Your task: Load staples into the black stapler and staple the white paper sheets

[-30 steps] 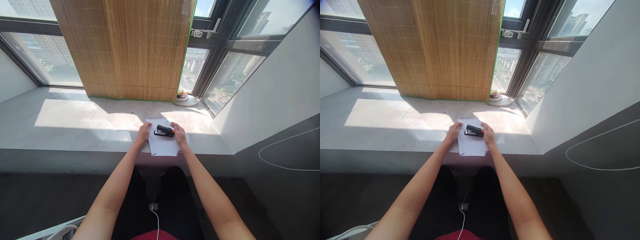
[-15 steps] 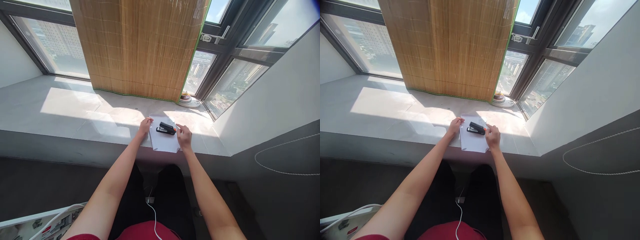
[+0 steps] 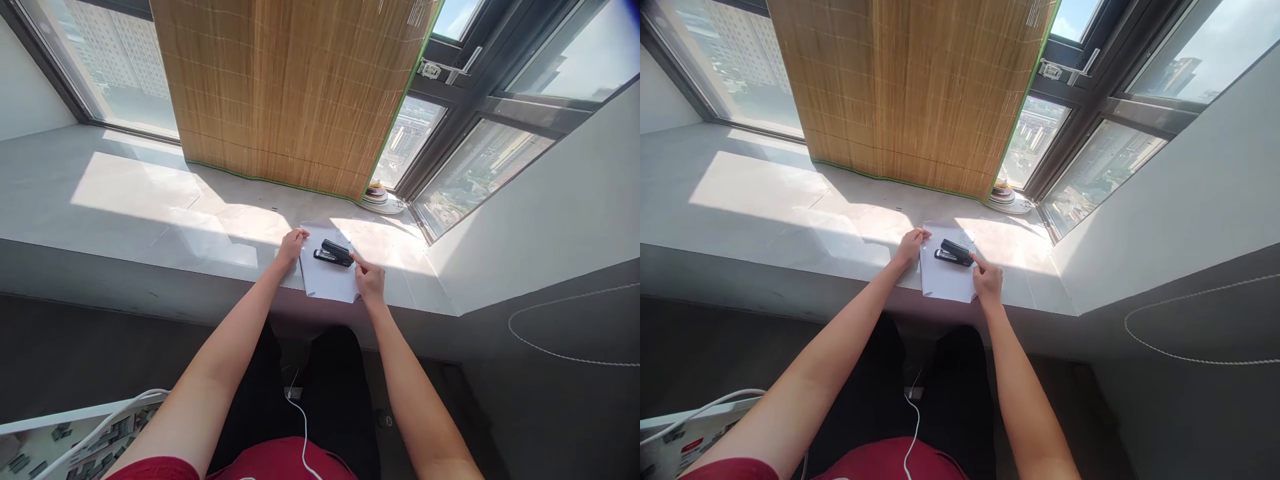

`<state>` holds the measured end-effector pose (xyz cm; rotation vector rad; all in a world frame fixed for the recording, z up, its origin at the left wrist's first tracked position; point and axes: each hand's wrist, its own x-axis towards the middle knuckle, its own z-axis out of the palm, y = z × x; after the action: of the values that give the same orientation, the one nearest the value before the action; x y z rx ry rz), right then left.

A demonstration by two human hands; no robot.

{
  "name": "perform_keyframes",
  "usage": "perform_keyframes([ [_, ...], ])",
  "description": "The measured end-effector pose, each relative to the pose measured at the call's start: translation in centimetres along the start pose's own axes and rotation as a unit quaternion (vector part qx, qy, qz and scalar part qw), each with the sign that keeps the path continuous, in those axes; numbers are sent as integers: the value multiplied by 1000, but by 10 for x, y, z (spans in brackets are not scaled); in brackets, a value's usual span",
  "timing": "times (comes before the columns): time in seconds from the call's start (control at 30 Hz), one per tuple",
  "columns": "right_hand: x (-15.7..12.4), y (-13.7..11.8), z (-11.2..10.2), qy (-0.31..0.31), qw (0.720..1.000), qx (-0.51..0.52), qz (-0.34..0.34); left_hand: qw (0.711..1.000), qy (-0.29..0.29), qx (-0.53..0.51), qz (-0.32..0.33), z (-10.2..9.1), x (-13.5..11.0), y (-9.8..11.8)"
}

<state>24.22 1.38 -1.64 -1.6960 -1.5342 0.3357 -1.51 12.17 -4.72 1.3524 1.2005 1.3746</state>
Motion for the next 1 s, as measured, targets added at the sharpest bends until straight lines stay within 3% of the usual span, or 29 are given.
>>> perform_keyframes([
  [0.2, -4, 2, 1, 4, 996, -77, -45, 1000, 10, -21, -10, 1, 0, 1],
  [0.33, 17, -5, 4, 39, 997, 11, -65, 997, 20, -66, -34, 3, -2, 7],
  [0.4, 33, -10, 9, -21, 994, 56, -87, 993, 23, -104, -49, 3, -3, 11],
  [0.47, 46, -15, 14, -121, 984, 57, -118, 985, 18, -157, -74, 0, -5, 16],
  [0.5, 50, -18, 17, -156, 978, 44, -127, 977, 15, -194, -89, -3, -5, 19],
  [0.57, 49, -24, 21, -164, 977, 27, -131, 949, 17, -291, -123, -13, -5, 24],
  [0.7, 28, -52, 32, -17, 985, 35, -171, 858, 45, -480, -175, -34, -5, 31],
  [0.8, 10, -82, 49, 61, 950, -51, -303, 821, 44, -540, -179, -41, -6, 35],
  [0.9, 0, -105, 69, 71, 886, -138, -436, 801, 42, -568, -183, -42, -9, 40],
  [1.0, -1, -117, 83, 57, 845, -177, -501, 793, 44, -579, -185, -40, -11, 44],
])
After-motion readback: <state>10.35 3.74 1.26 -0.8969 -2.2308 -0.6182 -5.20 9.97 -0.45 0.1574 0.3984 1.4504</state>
